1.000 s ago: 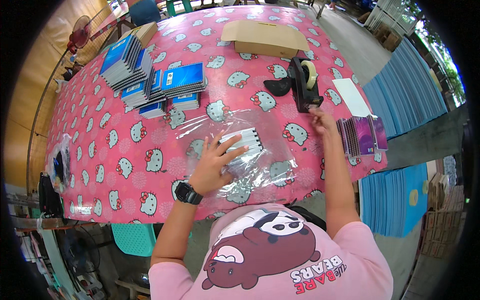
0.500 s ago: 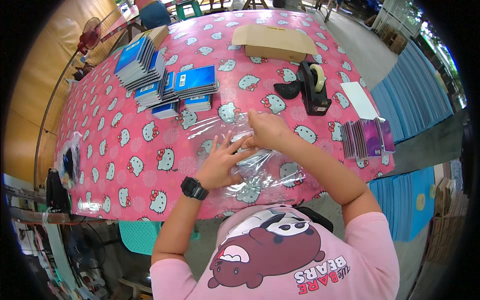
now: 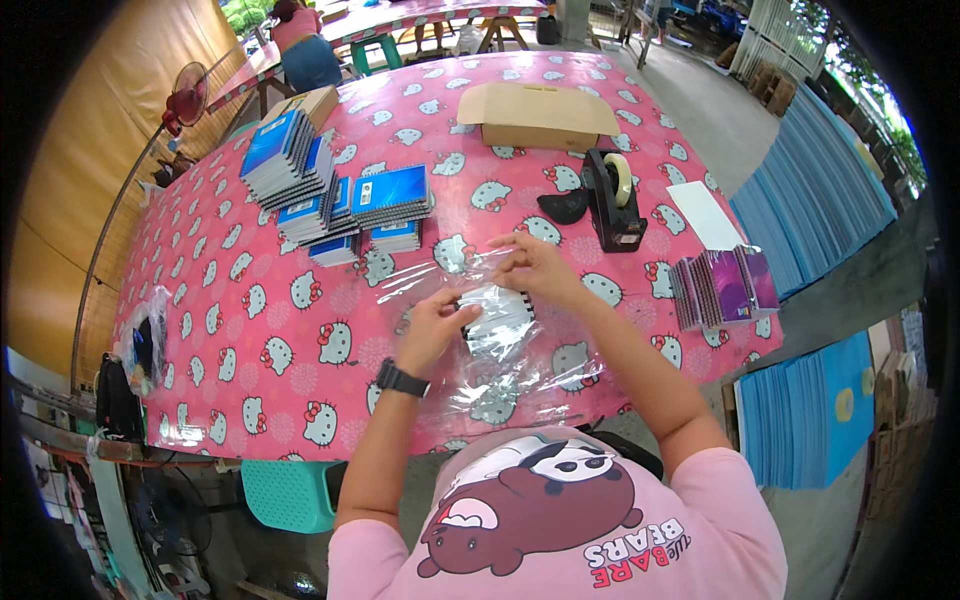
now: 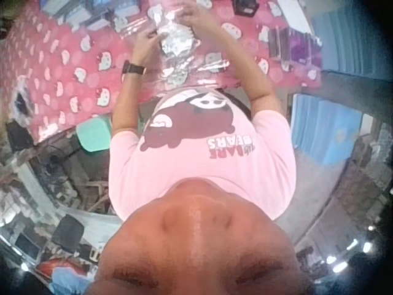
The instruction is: The person packages notebooks into plastic bags, placing one blue notebook into a bag and sealing it with adhesive tape before moving it to a stack.
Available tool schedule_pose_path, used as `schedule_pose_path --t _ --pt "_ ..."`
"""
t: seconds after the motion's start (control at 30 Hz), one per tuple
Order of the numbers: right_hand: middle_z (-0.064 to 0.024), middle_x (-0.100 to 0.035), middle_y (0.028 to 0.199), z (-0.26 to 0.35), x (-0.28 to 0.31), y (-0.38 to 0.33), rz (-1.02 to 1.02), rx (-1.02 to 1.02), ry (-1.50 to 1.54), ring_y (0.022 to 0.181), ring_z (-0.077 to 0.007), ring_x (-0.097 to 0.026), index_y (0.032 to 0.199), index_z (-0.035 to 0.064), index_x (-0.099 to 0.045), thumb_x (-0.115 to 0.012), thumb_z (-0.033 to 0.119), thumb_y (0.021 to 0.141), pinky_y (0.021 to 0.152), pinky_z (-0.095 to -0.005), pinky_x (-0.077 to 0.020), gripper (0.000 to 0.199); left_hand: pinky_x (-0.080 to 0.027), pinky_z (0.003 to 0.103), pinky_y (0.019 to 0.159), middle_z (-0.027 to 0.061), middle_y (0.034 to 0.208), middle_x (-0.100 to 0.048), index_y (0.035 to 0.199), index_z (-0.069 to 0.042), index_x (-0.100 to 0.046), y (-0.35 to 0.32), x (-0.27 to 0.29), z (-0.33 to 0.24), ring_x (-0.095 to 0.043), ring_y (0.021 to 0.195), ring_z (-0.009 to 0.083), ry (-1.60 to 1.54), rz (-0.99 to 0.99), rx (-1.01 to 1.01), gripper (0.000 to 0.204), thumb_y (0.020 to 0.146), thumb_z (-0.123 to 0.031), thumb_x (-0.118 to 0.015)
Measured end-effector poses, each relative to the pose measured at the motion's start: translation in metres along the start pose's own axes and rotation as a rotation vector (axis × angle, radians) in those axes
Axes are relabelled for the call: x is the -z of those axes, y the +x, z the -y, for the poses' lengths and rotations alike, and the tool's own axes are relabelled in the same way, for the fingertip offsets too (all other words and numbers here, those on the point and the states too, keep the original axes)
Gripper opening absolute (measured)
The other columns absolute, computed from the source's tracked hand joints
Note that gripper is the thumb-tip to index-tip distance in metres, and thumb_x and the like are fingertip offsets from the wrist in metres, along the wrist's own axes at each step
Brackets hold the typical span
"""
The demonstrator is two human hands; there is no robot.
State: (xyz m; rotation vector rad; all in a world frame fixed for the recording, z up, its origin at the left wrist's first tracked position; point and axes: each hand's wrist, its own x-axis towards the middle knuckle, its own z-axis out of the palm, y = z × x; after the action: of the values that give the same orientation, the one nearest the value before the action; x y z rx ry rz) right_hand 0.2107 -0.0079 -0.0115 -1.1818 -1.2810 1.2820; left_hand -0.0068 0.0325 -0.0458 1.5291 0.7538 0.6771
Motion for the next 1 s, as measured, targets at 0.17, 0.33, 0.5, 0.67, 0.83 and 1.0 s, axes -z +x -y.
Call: schedule_pose_path --t 0.17,0.33,0.5,0.67,0.83,1.0 --pt "-0.0062 -0.068 0.091 0.024 -0.015 -0.017 -0.212 0.529 -0.495 0.088 -0.0145 -0.063 0.112 0.0037 -0.056 -0.062 0.000 0.079 0.079 -0.0294 -0.0478 0.034 -0.043 0.023 0.065 0.0016 0.078 -0.064 0.089 -0.003 -0.071 0.029 -0.025 -0.020 -0.055 0.074 0.0082 0.153 -0.238 -0.214 0.015 0.082 -0.017 -0.069" --pt "-0.0076 -0.064 0.097 0.018 -0.005 -0.050 -0.248 0.522 -0.538 0.097 -0.0224 -0.058 0.111 0.0058 -0.056 -0.066 0.002 0.072 0.085 -0.0352 -0.0448 0.040 -0.045 0.026 0.068 0.0056 0.080 -0.066 0.087 -0.001 -0.070 0.026 -0.026 -0.017 -0.060 0.074 0.0127 0.123 -0.353 -0.287 0.018 0.080 -0.017 -0.070" --pt "-0.0069 -0.061 0.100 0.003 -0.014 -0.072 -0.142 0.525 -0.829 0.100 -0.0272 -0.053 0.111 0.0061 -0.057 -0.068 0.004 0.068 0.090 -0.0386 -0.0401 0.044 -0.040 0.030 0.085 0.0064 0.106 -0.060 0.110 -0.003 -0.059 0.007 -0.012 -0.041 -0.054 0.097 0.0165 0.166 -0.339 -0.452 0.035 0.076 -0.009 -0.064" --pt "-0.0066 -0.061 0.096 -0.016 -0.028 -0.063 -0.162 0.783 -1.024 0.095 -0.0281 -0.053 0.112 0.0068 -0.056 -0.065 0.003 0.070 0.086 -0.0395 -0.0395 0.042 -0.036 0.041 0.087 0.0069 0.102 -0.052 0.102 -0.014 -0.059 -0.041 -0.010 -0.031 -0.048 0.100 0.0271 0.908 -0.084 -0.604 0.043 0.060 -0.004 -0.065" --pt "-0.0068 -0.061 0.093 -0.016 -0.017 -0.058 -0.047 0.468 -0.618 0.092 -0.0282 -0.055 0.113 0.0064 -0.056 -0.063 0.004 0.072 0.086 -0.0400 -0.0386 0.041 -0.035 0.041 0.087 0.0059 0.099 -0.052 0.101 -0.014 -0.059 -0.038 -0.022 -0.017 -0.048 0.098 0.0271 0.922 -0.177 -0.601 0.045 0.058 -0.008 -0.071" --pt "-0.0087 -0.062 0.089 0.000 -0.012 -0.065 -0.116 0.592 -0.718 0.092 -0.0283 -0.056 0.112 0.0055 -0.056 -0.065 0.007 0.073 0.084 -0.0382 -0.0412 0.040 -0.034 0.041 0.087 0.0059 0.101 -0.052 0.105 -0.015 -0.057 -0.039 -0.023 -0.021 -0.046 0.100 0.0274 0.844 -0.134 -0.588 0.049 0.059 -0.009 -0.072"
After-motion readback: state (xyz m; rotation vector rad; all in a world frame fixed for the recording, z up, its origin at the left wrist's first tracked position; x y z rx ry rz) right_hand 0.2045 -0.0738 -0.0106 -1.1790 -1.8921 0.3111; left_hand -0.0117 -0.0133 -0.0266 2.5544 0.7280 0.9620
